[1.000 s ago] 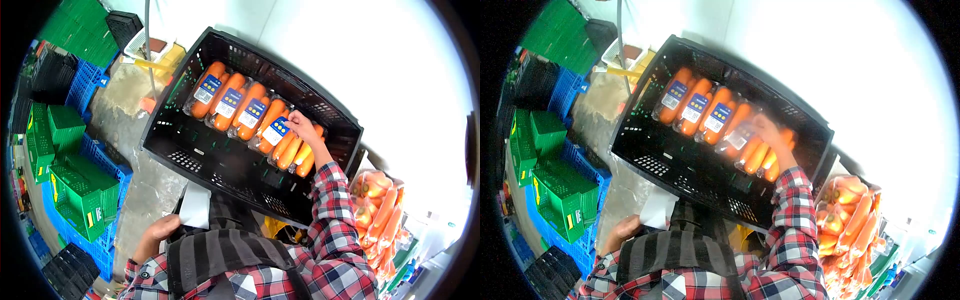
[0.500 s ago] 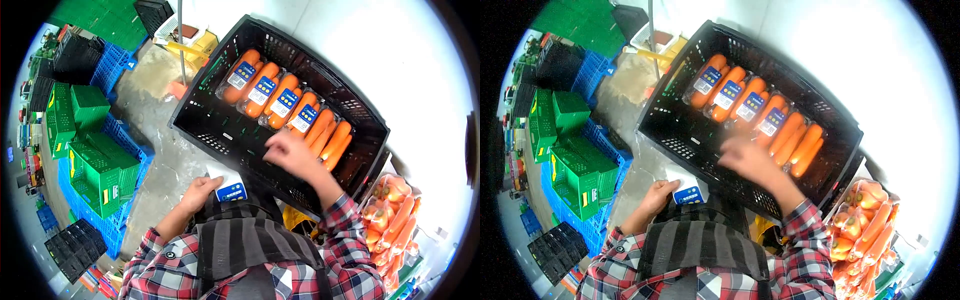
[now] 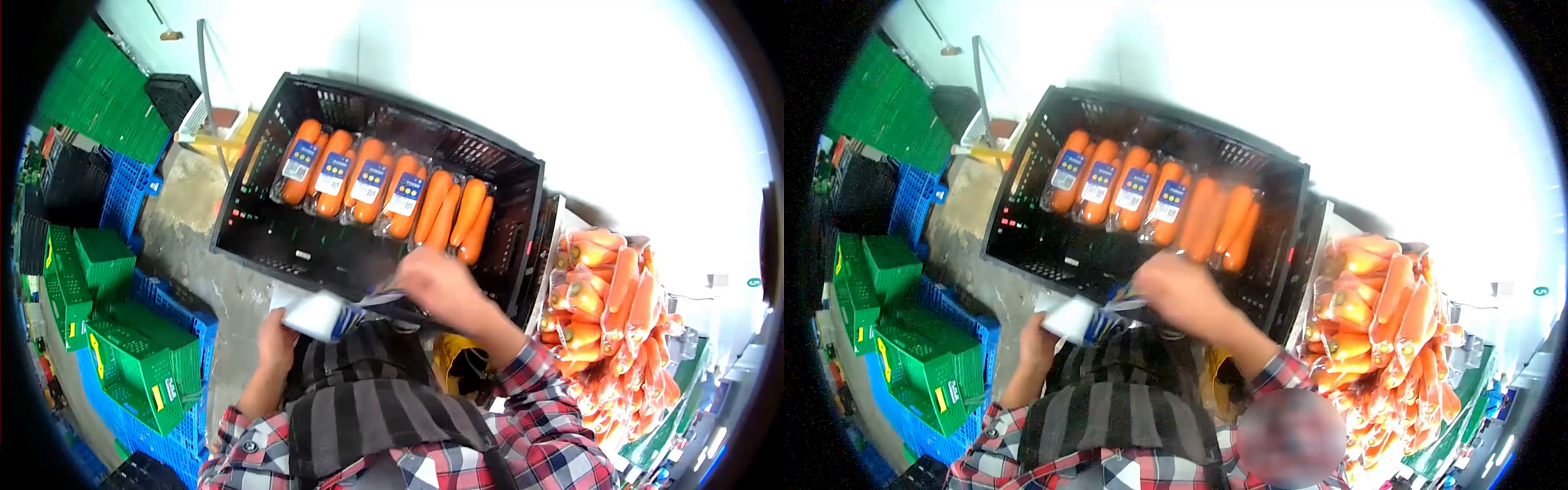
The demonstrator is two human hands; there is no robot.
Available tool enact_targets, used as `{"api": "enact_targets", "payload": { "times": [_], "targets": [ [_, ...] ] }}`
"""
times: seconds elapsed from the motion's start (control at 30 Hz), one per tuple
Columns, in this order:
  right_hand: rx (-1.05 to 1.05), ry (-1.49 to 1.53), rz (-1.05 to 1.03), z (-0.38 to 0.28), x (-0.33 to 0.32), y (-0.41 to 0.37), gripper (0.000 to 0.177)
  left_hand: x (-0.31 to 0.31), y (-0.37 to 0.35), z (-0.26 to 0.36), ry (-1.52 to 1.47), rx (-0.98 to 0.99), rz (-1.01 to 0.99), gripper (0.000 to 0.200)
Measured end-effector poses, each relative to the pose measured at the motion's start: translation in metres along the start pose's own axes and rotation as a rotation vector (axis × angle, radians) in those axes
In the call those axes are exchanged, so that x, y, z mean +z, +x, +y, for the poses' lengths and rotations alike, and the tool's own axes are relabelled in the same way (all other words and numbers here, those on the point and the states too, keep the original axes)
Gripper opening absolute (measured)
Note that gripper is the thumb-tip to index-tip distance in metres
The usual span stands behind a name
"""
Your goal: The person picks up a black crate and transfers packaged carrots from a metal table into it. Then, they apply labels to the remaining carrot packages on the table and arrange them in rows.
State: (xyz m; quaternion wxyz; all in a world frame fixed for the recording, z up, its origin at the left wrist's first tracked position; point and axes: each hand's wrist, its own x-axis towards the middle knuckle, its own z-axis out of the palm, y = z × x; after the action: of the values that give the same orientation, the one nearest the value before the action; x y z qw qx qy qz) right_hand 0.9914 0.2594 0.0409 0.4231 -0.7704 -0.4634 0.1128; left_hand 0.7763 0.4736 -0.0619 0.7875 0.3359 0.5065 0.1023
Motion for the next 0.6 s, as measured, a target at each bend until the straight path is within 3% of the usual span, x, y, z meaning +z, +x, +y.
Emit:
{"api": "enact_targets", "payload": {
  "times": [0.03,0.1,0.2,0.23,0.3,0.4,0.43,0.5,0.6],
  "targets": [
    [0.254,0.047,0.091,0.024,-0.015,0.002,0.006,0.015,-0.012,0.013,-0.049,0.023,-0.016,0.03],
    [0.565,0.215,0.094,0.104,-0.041,0.004,0.007,-0.015,-0.007,0.015,-0.129,-0.092,-0.195,0.029],
    [0.705,0.269,-0.04,0.158,-0.061,0.016,0.012,0.004,-0.047,0.047,0.178,-0.259,-0.328,0.027],
    [0.754,0.261,-0.091,0.176,-0.058,0.017,0.013,0.015,-0.06,0.076,0.732,-0.368,-0.259,0.03],
    [0.784,0.253,-0.148,0.228,-0.046,0.019,0.016,-0.036,-0.037,0.066,0.85,-0.42,-0.713,0.038],
    [0.757,0.229,-0.161,0.258,-0.025,0.025,0.024,-0.03,-0.032,0.077,0.783,-0.362,-0.974,0.042],
    [0.672,0.266,-0.15,0.294,-0.011,0.015,0.028,-0.026,-0.029,0.078,0.814,-0.388,-0.952,0.043],
    [0.611,-0.296,-0.186,0.291,-0.004,0.015,0.034,-0.019,-0.028,0.077,0.877,-0.44,-0.907,0.046],
    [0.883,-0.549,-0.188,0.257,-0.003,0.034,0.039,-0.03,-0.011,0.059,0.896,-0.493,-0.793,0.037]
  ]
}}
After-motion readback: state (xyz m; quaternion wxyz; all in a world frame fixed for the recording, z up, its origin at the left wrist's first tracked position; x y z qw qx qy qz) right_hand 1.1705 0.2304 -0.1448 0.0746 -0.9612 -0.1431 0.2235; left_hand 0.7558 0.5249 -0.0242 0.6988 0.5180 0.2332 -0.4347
